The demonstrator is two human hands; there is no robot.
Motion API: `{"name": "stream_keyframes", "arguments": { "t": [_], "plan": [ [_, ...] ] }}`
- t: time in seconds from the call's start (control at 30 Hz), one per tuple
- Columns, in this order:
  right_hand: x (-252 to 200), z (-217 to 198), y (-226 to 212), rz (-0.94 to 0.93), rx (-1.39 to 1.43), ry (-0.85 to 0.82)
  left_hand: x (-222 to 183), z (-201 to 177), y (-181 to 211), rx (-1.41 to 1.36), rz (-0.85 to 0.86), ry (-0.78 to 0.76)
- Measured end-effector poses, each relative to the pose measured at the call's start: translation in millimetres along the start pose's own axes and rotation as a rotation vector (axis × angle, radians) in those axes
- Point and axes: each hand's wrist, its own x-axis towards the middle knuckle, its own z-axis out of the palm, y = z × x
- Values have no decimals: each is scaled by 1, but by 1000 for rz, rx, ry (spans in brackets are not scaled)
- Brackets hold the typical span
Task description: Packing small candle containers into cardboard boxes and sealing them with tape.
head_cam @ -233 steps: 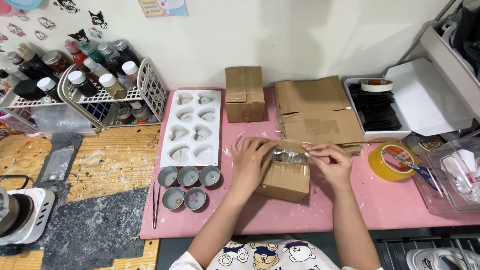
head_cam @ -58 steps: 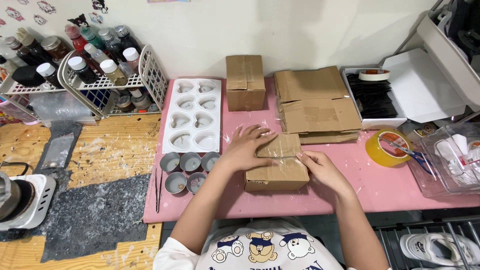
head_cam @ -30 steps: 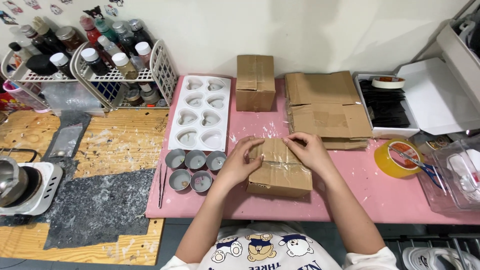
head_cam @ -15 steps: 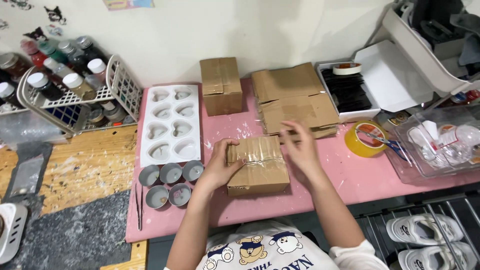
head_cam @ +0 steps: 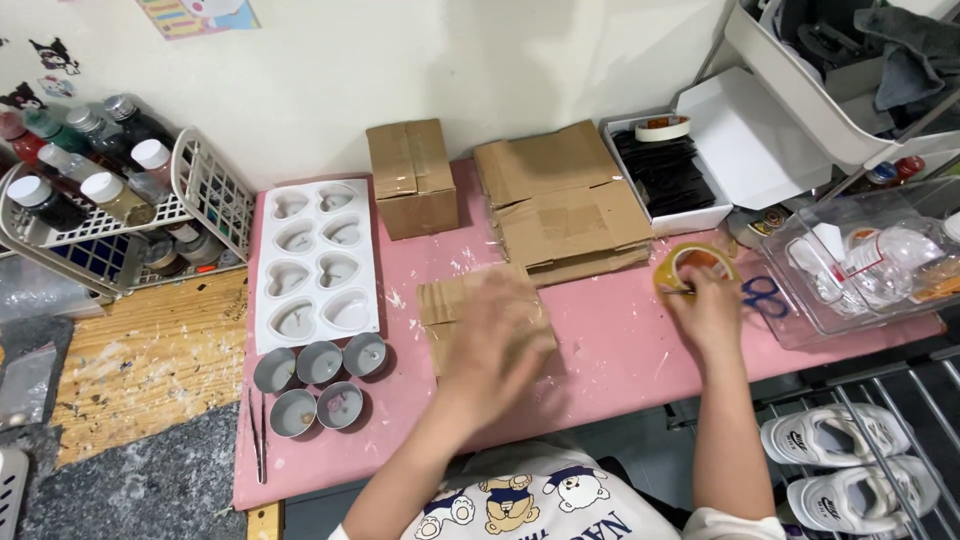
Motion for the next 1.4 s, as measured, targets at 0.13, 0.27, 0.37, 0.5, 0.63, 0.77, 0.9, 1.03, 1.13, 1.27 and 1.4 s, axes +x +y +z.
{"name": "stream_keyframes", "arguments": {
  "t": [0.13,0.27,0.37,0.5,0.63,0.77,0.9,1.03,1.13,1.27,1.4],
  "plan": [
    [-14,-10,-33,-60,300,77,4,38,8,-102,107,-144],
    [-40,-12,-57,207,983,34,12,59,16,-237,24,-234],
    [-52,-23,-87,288,1208,-6,23,63,20,-210,-17,-197],
    [-62,-54,-137,258,1427,-68,24,61,16,-100,12,-133],
    [-63,-67,-154,228,1687,-195,30,33,21,-223,-89,-158],
    [-57,-60,-155,87,1900,-258,18,29,8,-438,-122,-89],
    [-27,-5,-122,118,2029,-64,4,21,-3,-450,-13,76],
    [-7,39,-91,299,1913,21,-4,4,-6,-469,13,130],
    [-5,50,-76,398,1598,66,-9,-7,-7,-479,10,147],
    [-24,-7,-110,57,785,187,-12,-11,-4,-462,-33,172],
    [-56,-82,-189,-439,1517,-136,-4,-4,7,-448,-97,225]
  ]
}}
